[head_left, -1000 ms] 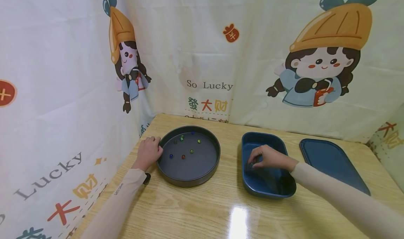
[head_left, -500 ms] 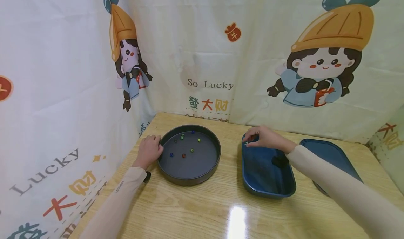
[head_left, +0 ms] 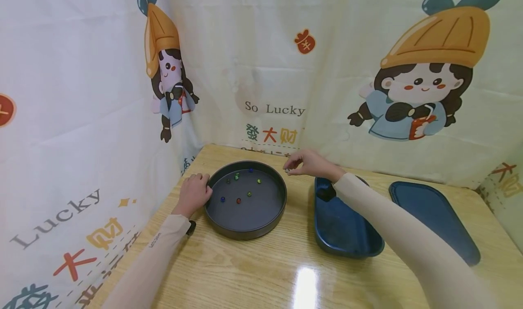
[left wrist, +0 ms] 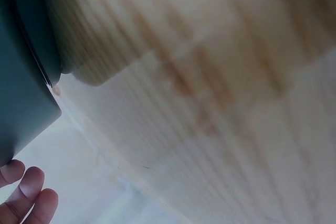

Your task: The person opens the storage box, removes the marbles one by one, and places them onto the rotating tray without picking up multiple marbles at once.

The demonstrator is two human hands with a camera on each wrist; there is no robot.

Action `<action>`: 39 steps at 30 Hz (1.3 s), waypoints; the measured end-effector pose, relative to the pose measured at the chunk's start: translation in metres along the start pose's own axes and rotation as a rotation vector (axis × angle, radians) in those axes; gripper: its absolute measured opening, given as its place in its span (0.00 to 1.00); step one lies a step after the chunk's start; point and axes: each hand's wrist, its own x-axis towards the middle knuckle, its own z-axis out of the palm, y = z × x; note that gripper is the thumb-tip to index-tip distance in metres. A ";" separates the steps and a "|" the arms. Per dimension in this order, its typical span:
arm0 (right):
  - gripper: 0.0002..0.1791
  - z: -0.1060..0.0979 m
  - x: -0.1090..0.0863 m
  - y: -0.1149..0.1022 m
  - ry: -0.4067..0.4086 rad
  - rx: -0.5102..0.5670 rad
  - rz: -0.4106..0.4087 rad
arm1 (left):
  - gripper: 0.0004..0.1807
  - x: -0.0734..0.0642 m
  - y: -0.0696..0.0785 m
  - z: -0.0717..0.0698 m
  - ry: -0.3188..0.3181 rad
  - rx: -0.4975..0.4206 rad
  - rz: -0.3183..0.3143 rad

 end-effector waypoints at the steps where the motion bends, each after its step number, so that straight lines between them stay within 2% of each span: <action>1: 0.07 0.003 0.007 -0.001 0.002 -0.002 0.004 | 0.04 0.000 0.000 0.000 -0.003 0.003 -0.001; 11: 0.09 0.041 0.068 -0.011 0.004 0.054 0.033 | 0.04 0.000 0.001 -0.003 0.001 -0.004 0.002; 20: 0.10 0.083 0.106 -0.011 -0.034 0.143 0.024 | 0.03 0.000 -0.002 0.000 0.011 0.008 0.008; 25: 0.10 0.101 0.117 -0.008 -0.053 0.154 0.012 | 0.03 0.000 -0.002 0.000 -0.001 0.011 0.005; 33: 0.07 0.118 0.126 -0.008 -0.074 0.167 0.039 | 0.03 0.000 -0.002 0.001 -0.006 0.018 -0.001; 39: 0.05 0.130 0.132 0.004 -0.114 0.176 0.030 | 0.03 -0.001 -0.002 -0.001 -0.003 0.012 0.010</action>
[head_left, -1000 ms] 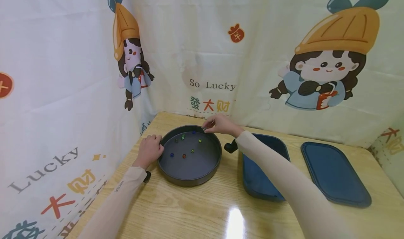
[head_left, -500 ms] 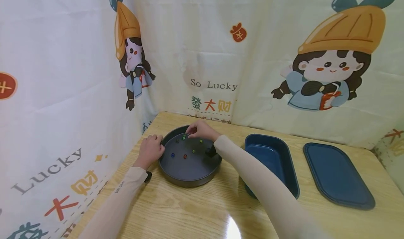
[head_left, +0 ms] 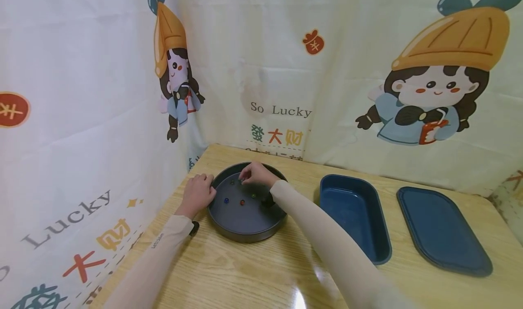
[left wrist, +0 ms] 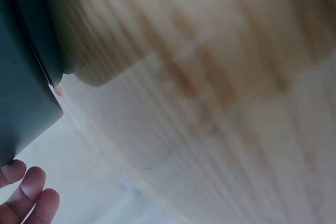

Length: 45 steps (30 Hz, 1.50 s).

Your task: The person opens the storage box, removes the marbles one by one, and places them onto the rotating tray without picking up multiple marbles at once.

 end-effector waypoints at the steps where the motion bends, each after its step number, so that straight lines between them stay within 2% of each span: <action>1: 0.05 0.001 0.001 0.003 -0.004 0.000 0.012 | 0.03 0.000 0.000 0.000 0.000 0.000 0.001; 6: 0.07 0.007 0.000 0.006 -0.004 -0.025 0.066 | 0.03 0.000 0.000 0.000 -0.003 0.006 -0.010; 14: 0.08 0.014 -0.003 0.002 -0.010 -0.110 0.078 | 0.03 0.000 -0.001 0.000 0.003 0.010 -0.007; 25: 0.09 0.015 -0.007 0.003 -0.012 -0.105 0.063 | 0.03 -0.002 0.001 0.001 0.015 0.010 0.001; 34: 0.12 0.002 -0.017 -0.001 0.040 0.083 0.065 | 0.03 -0.004 0.004 0.000 0.013 0.003 -0.002; 40: 0.15 -0.013 -0.025 -0.011 0.043 0.172 -0.007 | 0.02 -0.004 0.004 0.001 0.014 0.000 0.001; 45: 0.14 -0.032 -0.039 -0.029 0.026 0.233 -0.040 | 0.02 -0.003 0.003 0.001 0.015 -0.002 -0.003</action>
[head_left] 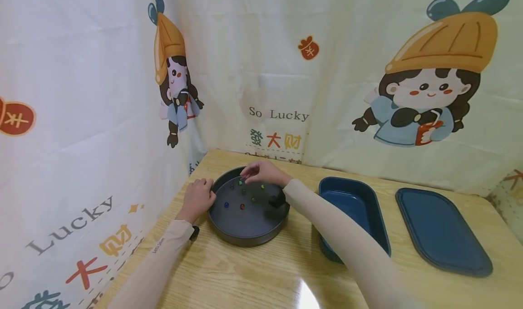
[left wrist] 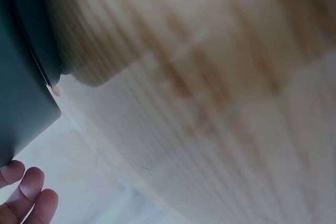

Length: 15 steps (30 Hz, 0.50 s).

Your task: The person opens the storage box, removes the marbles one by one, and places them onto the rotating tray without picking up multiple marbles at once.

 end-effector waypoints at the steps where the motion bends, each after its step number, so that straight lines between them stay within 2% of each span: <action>1: 0.14 -0.003 -0.003 -0.006 -0.006 0.003 -0.010 | 0.02 0.000 0.000 0.000 0.001 0.000 0.001; 5: 0.14 -0.018 -0.021 -0.028 -0.047 0.002 -0.058 | 0.02 0.000 -0.002 0.001 0.001 0.000 0.002; 9: 0.15 -0.030 -0.043 -0.047 -0.117 -0.031 -0.073 | 0.03 0.000 -0.002 0.001 -0.008 -0.002 -0.009; 15: 0.14 -0.045 -0.084 -0.057 -0.217 -0.118 -0.091 | 0.03 0.001 -0.001 0.002 -0.013 -0.003 -0.008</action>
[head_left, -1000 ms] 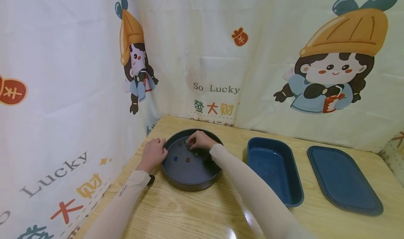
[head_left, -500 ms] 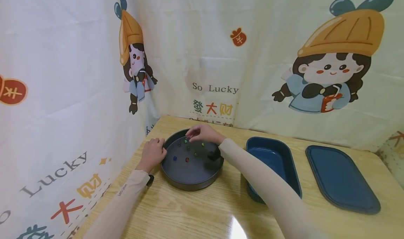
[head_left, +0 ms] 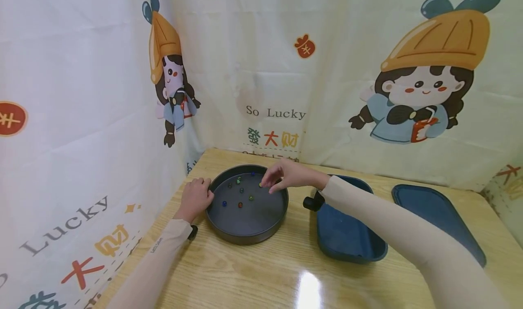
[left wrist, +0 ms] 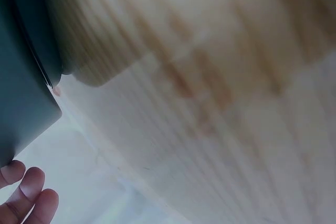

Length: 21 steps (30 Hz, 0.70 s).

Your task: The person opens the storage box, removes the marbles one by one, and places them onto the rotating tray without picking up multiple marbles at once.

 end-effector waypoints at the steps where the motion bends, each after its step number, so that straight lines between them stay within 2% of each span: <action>1: 0.13 0.000 -0.007 0.000 -0.011 -0.014 -0.003 | 0.03 0.000 0.000 0.000 0.000 0.000 0.000; 6: 0.11 -0.003 -0.043 0.003 -0.047 -0.055 0.001 | 0.03 0.001 -0.001 0.000 -0.003 0.000 -0.003; 13: 0.11 -0.008 -0.089 0.016 -0.044 -0.080 0.087 | 0.06 0.001 -0.002 0.000 0.004 -0.001 0.001; 21: 0.11 -0.009 -0.137 0.029 -0.045 -0.165 0.129 | 0.08 0.001 0.000 0.001 -0.007 -0.007 -0.007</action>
